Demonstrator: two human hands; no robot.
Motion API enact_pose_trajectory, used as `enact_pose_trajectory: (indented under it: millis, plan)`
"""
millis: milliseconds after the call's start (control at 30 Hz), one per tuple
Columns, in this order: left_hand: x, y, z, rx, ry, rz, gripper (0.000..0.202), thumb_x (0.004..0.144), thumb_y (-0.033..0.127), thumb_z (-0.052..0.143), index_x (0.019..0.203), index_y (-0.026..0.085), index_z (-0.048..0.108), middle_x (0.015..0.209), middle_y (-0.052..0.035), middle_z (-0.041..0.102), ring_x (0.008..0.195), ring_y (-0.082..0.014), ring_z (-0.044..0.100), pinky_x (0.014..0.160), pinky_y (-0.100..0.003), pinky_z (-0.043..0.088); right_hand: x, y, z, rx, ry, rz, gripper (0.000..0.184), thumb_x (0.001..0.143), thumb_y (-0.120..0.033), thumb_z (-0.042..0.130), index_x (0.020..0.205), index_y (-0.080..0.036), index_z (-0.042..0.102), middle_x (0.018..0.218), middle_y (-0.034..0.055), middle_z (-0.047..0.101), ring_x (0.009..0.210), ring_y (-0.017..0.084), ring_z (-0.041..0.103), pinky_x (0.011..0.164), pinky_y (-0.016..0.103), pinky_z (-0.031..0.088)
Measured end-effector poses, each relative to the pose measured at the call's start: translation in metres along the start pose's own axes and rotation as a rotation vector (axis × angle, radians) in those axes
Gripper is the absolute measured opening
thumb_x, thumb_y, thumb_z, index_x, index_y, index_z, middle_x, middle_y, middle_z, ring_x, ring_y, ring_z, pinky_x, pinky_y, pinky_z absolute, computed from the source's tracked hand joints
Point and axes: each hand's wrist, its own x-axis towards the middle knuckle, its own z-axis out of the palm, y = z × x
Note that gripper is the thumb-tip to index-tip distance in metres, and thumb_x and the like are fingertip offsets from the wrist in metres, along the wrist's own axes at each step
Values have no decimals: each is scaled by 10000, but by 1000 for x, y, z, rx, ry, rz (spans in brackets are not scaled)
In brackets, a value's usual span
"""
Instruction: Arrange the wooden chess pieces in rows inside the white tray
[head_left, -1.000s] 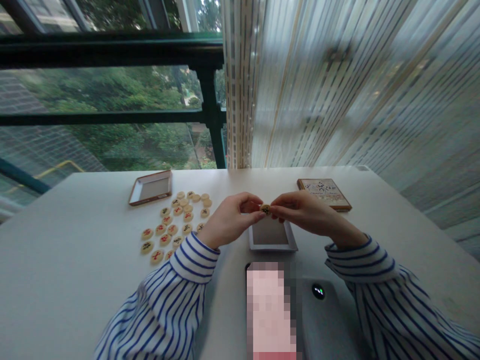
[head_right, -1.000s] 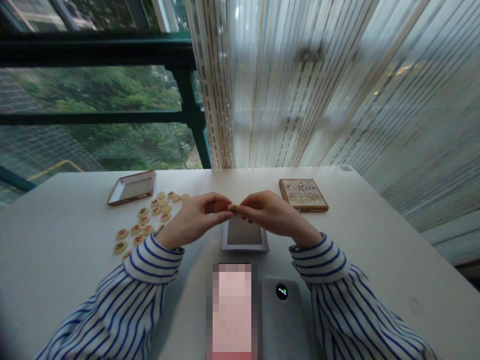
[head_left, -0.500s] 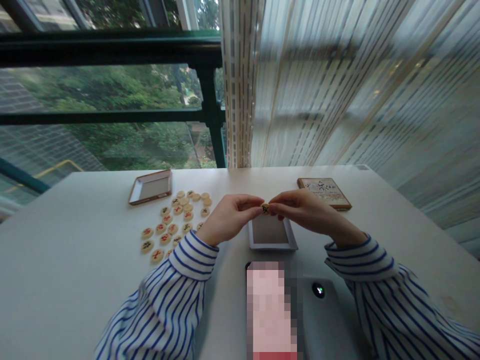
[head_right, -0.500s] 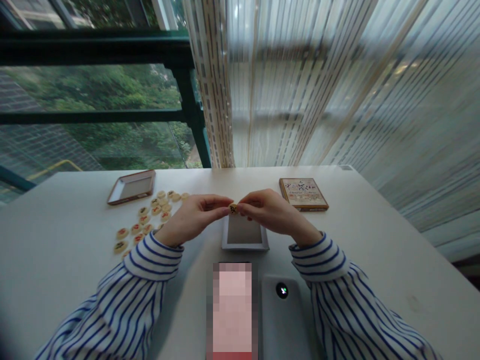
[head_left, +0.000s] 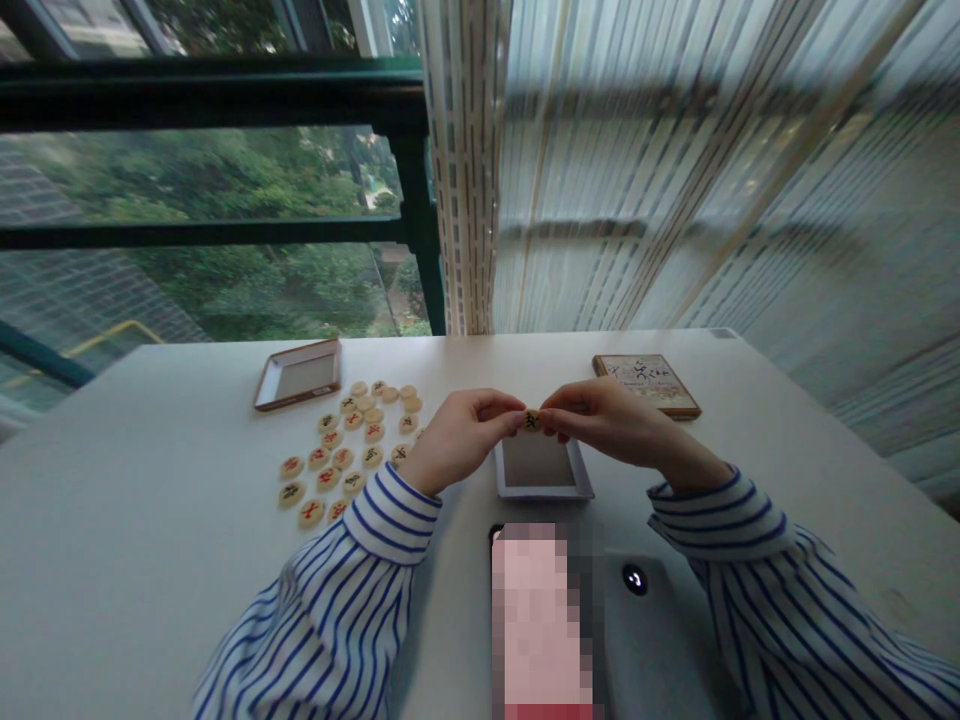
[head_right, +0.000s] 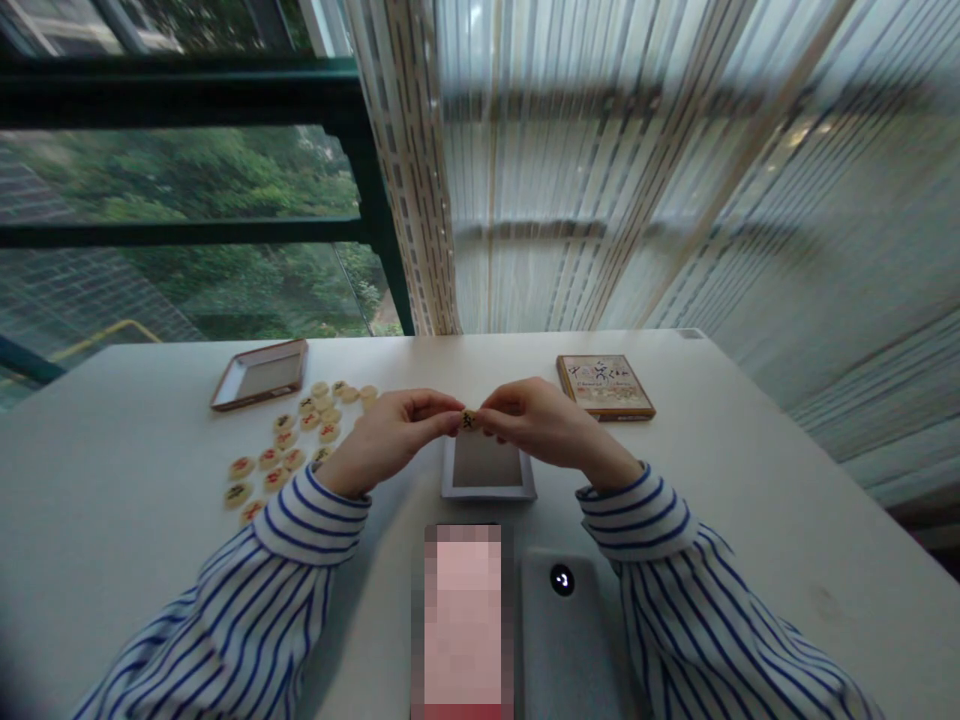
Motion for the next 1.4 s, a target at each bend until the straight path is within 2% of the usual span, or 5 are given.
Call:
enact_pose_trajectory:
  millis: [300,533,733,1167,1400]
  plan:
    - [1,3,-1,104,32,-3,195,734,243,570,854,129,674,800,-53,696,730,-144,619,716,-279,484,-3,2,3,-100,72,-147,279,772,-334,537,1002,-179,578,814,31,665,708,120,590,638,243,450]
    - [1,3,0,40,61,-33,169,732,225,574,830,125,670,786,-49,691,723,-134,612,714,-272,477,-5,-1,5,-319,146,-298,231,759,-260,572,977,-187,601,786,14,645,702,103,571,626,215,424]
    - [3,-3,4,-59,87,-51,170,697,233,613,808,106,631,760,-60,676,691,-134,612,681,-279,483,-5,-2,7,-428,167,-317,226,773,-287,566,970,-181,599,786,20,639,701,110,564,625,221,410]
    - [2,-5,6,-35,49,-30,164,712,238,592,813,111,611,769,-63,667,706,-137,611,682,-267,476,-9,-8,5,-615,114,-316,204,823,-289,491,960,-185,600,821,35,636,728,131,564,628,241,392]
    - [4,-9,3,125,68,9,187,746,261,547,866,131,608,775,-53,670,713,-142,613,667,-258,465,-11,-11,4,-661,75,-275,209,823,-301,476,938,-181,604,810,40,647,713,134,572,621,243,392]
